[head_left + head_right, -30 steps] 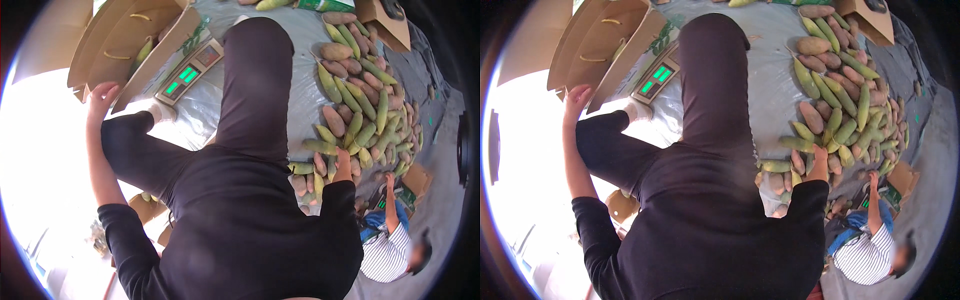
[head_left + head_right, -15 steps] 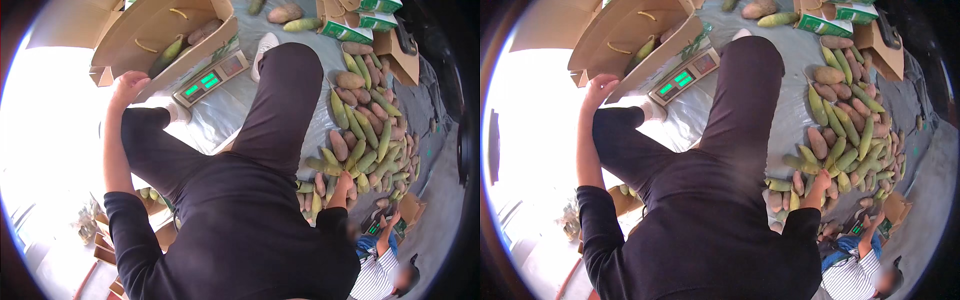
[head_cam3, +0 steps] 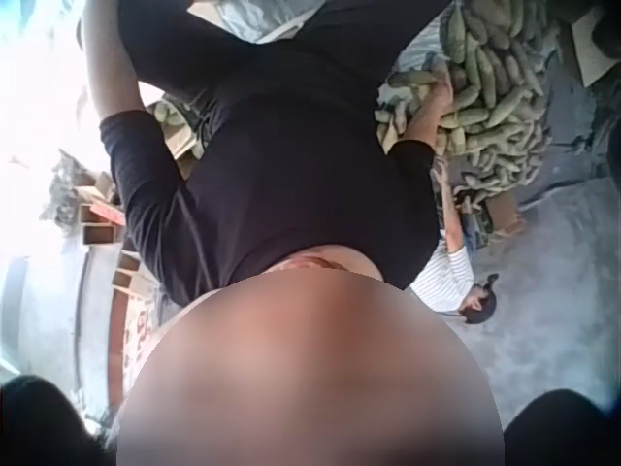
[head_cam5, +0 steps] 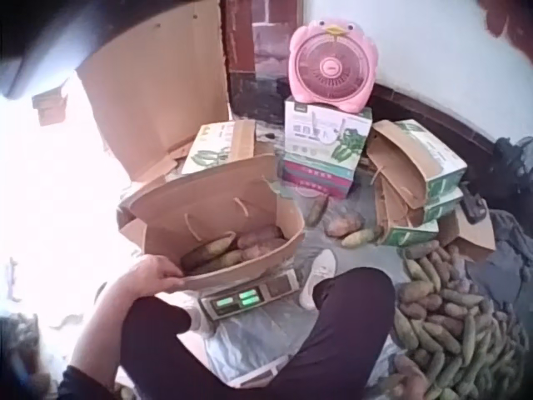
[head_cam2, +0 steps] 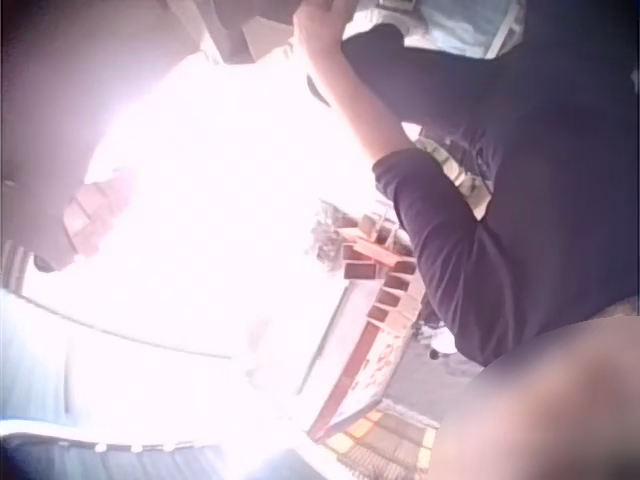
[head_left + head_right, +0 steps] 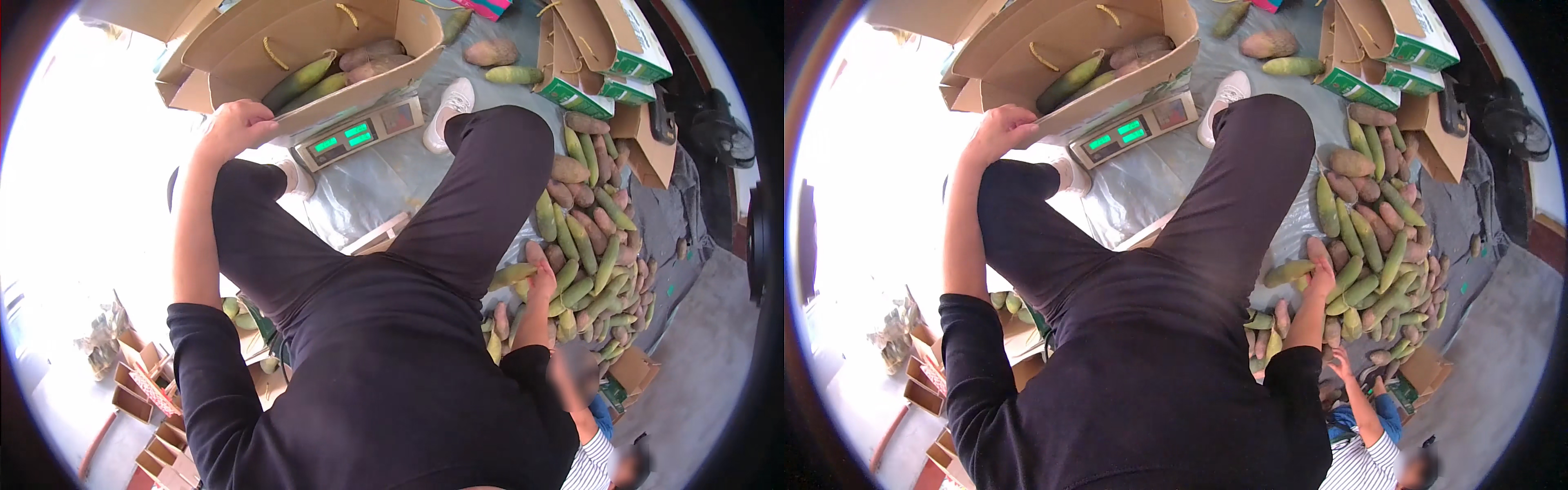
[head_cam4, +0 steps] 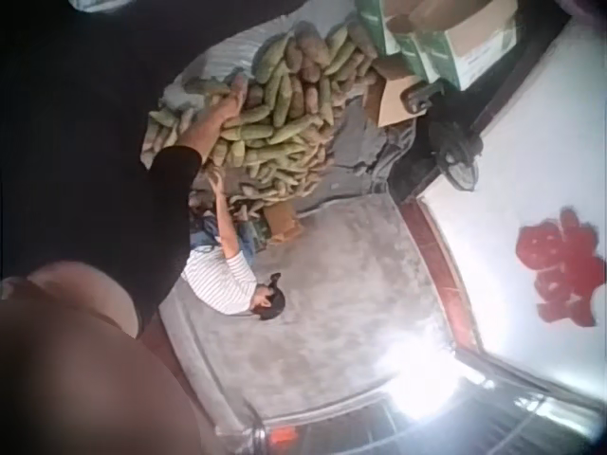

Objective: The recorder is weighing large green produce (looks like winter melon or similar) and placing them into cardboard boxes for shipping.

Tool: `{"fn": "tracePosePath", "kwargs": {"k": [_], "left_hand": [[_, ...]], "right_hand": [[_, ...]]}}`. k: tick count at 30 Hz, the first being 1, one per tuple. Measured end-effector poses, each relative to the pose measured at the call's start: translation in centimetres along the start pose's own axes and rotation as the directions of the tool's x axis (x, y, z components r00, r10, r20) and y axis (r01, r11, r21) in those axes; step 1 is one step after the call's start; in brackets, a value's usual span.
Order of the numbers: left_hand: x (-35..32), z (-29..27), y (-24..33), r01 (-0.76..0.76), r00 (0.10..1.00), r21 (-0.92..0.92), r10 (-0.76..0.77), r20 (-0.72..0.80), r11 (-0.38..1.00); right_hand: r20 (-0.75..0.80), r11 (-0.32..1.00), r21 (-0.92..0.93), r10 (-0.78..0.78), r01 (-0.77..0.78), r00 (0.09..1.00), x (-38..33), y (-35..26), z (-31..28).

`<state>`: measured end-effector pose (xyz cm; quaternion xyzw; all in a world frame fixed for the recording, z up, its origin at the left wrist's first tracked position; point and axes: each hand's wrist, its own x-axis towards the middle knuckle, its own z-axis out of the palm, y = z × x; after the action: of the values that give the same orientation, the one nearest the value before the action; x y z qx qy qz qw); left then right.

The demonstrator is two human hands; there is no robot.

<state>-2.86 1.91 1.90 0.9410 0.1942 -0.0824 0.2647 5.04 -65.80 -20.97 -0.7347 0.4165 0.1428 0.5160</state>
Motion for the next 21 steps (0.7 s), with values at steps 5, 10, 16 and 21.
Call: {"fn": "tracePosePath", "kwargs": {"k": [5, 10, 16, 21], "left_hand": [[0.1, -0.1, -0.3, -0.026, 1.000, -0.006, 0.026, -0.001, 1.000], [-0.1, -0.6, 0.2, 0.018, 0.999, -0.001, -0.018, 0.049, 1.000], [-0.1, -0.5, -0.3, 0.027, 0.998, 0.000, -0.027, 0.058, 1.000], [0.3, -0.3, -0.5, 0.003, 0.995, 0.086, -0.012, 0.098, 0.996]], "right_hand": [[0.085, 0.999, 0.019, -0.042, 0.041, 0.995, -2.2, -3.9, 1.3], [0.098, 0.928, 0.142, -0.358, 0.343, 0.928, -7.9, -13.6, 4.3], [0.260, 0.695, 0.144, -0.713, 0.704, 0.651, -13.9, -27.2, 7.4], [0.413, 0.470, 0.451, -0.864, 0.759, 0.289, -23.7, -36.7, 9.8]]}}
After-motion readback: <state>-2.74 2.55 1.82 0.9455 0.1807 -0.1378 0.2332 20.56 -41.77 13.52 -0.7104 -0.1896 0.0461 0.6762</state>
